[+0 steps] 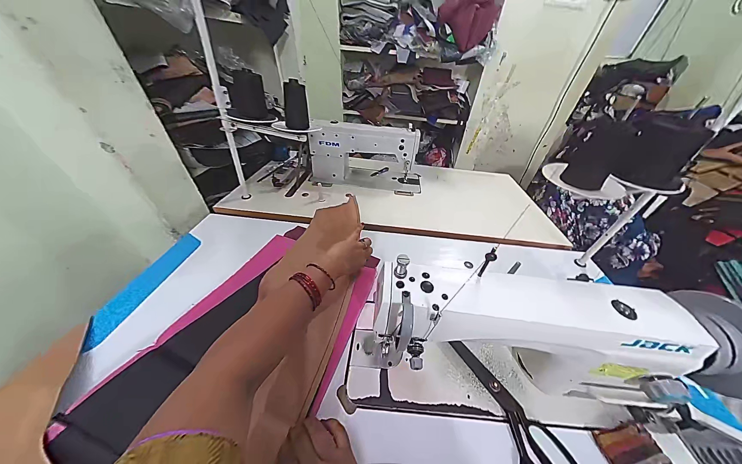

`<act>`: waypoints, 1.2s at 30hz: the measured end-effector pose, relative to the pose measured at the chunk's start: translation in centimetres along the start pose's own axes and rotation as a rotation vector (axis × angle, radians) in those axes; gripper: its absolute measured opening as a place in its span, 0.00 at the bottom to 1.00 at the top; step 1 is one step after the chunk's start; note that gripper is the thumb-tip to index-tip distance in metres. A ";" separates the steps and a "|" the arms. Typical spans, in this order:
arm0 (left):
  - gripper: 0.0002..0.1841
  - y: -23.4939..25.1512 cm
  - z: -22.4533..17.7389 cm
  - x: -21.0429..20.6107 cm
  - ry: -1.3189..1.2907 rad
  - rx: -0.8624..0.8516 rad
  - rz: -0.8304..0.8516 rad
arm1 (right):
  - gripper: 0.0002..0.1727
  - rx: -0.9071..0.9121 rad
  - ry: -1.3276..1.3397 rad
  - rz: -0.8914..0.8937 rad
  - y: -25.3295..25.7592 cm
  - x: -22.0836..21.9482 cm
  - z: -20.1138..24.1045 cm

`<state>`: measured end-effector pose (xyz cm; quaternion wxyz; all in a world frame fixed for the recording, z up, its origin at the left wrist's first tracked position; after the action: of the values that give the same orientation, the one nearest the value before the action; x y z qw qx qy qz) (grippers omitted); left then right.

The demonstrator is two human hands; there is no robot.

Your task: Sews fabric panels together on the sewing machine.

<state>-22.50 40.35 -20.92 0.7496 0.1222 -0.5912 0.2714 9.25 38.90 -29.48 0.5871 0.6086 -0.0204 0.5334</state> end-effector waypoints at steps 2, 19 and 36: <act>0.17 -0.3 0.2 -0.1 -0.026 0.036 -0.045 | 0.19 -0.002 -0.003 0.004 0.0 -0.1 -0.1; 0.29 -6.0 0.5 -5.5 -0.597 0.614 -0.157 | 0.21 0.012 -0.047 0.029 0.4 0.1 0.2; 0.32 -5.9 2.1 -6.6 -0.575 0.568 -0.112 | 0.21 0.015 -0.035 0.028 0.2 -0.3 0.0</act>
<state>-21.94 32.71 -25.81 0.5036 0.4275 -0.6706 0.3374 9.04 38.67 -29.56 0.5745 0.6220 -0.0353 0.5308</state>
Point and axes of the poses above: each hand's wrist, its own y-axis towards the middle knuckle, its own x-axis out of the back of the hand, z = x × y, the point moved 3 cm from there along y, towards the middle knuckle, and after that the axes turned 9 degrees about -z, right-handed, at the moved point
